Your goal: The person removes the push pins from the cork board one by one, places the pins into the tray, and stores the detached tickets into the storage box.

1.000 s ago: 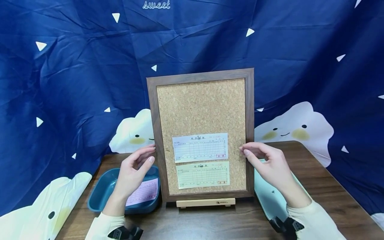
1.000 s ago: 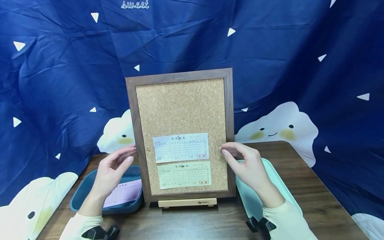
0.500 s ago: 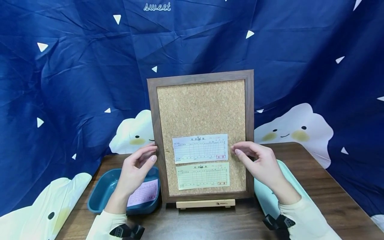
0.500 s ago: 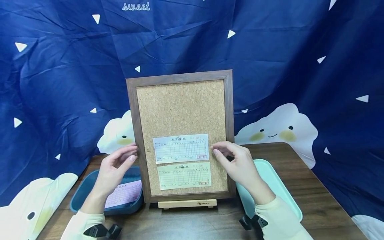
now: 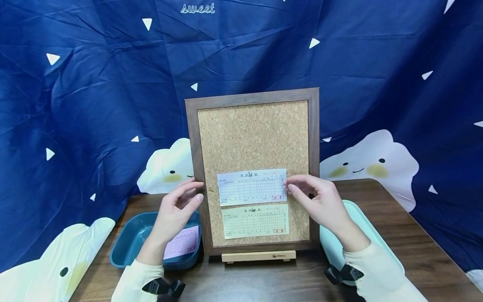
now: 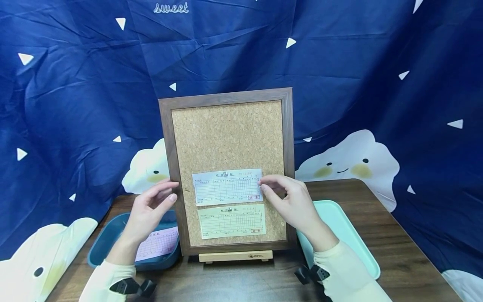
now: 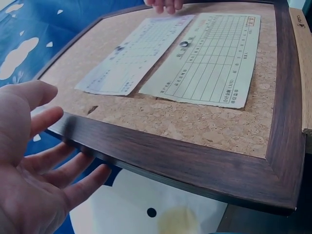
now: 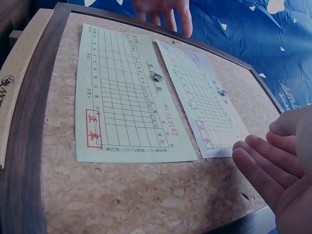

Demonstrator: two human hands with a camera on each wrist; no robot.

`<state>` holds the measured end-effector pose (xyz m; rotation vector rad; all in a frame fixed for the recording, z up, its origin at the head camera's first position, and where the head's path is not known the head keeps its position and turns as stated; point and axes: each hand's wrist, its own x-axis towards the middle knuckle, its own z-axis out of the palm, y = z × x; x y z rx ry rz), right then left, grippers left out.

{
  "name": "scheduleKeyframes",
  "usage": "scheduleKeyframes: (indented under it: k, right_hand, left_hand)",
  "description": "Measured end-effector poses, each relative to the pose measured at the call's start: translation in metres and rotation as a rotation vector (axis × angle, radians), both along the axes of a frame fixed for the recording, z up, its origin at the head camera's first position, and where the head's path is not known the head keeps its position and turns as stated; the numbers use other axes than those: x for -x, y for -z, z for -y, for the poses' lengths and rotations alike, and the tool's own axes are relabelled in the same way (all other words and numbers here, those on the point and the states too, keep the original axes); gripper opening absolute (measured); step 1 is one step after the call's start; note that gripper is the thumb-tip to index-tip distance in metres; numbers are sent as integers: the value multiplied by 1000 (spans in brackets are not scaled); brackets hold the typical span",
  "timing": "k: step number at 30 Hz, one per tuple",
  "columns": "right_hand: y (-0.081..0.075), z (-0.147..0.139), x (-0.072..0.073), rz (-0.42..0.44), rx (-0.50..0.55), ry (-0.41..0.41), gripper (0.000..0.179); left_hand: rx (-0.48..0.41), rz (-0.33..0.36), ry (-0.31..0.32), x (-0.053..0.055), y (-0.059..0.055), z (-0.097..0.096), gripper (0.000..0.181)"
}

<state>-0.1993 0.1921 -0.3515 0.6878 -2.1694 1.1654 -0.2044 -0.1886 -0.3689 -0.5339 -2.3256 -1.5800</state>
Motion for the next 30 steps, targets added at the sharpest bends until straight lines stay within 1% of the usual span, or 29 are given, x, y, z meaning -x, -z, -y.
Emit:
scheduleKeyframes:
  k: [8, 12, 17, 22, 30]
  right_hand:
    - [-2, 9, 4, 16, 40, -55, 18]
    - [-5, 12, 6, 15, 33, -48, 18]
    - [-10, 14, 9, 21, 18, -46, 18]
    - [-13, 18, 12, 30, 11, -53, 19]
    - [-14, 27, 16, 44, 14, -69, 18]
  left_hand:
    - [2, 30, 15, 2, -1, -5, 34]
    - [6, 27, 27, 2, -3, -8, 33]
    - [16, 13, 28, 4, -4, -10, 32]
    - [21, 2, 23, 6, -5, -12, 31]
    - [37, -45, 22, 11, -7, -17, 32]
